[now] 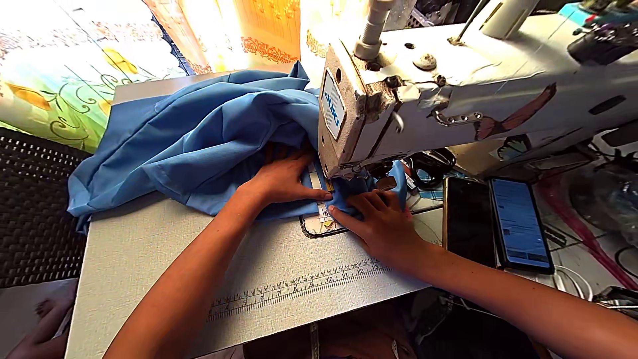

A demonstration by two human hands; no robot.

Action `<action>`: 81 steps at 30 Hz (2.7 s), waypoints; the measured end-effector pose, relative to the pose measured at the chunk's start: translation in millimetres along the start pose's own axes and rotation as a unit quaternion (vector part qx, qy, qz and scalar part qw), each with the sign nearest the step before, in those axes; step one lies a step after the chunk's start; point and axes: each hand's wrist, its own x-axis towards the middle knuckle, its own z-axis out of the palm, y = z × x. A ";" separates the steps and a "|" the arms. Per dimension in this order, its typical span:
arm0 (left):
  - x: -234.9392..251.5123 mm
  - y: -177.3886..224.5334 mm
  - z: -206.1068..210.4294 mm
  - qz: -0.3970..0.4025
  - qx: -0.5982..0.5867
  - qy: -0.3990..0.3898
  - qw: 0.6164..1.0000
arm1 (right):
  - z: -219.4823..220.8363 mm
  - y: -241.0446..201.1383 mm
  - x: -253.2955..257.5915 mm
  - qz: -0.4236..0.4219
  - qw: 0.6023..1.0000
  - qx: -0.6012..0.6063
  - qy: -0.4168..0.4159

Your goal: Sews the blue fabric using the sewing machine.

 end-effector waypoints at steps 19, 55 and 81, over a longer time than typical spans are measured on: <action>-142.8 -72.8 47.0 0.040 0.071 0.266 0.961 | -29.4 49.1 17.6 0.057 0.996 0.048 -0.052; -35.8 41.6 68.6 -0.072 0.030 0.252 0.965 | -4.1 5.0 -28.6 -0.145 0.976 0.158 -0.021; -33.3 48.0 66.5 -0.105 0.032 0.244 0.964 | -0.3 10.8 -37.6 -0.122 0.981 0.153 0.001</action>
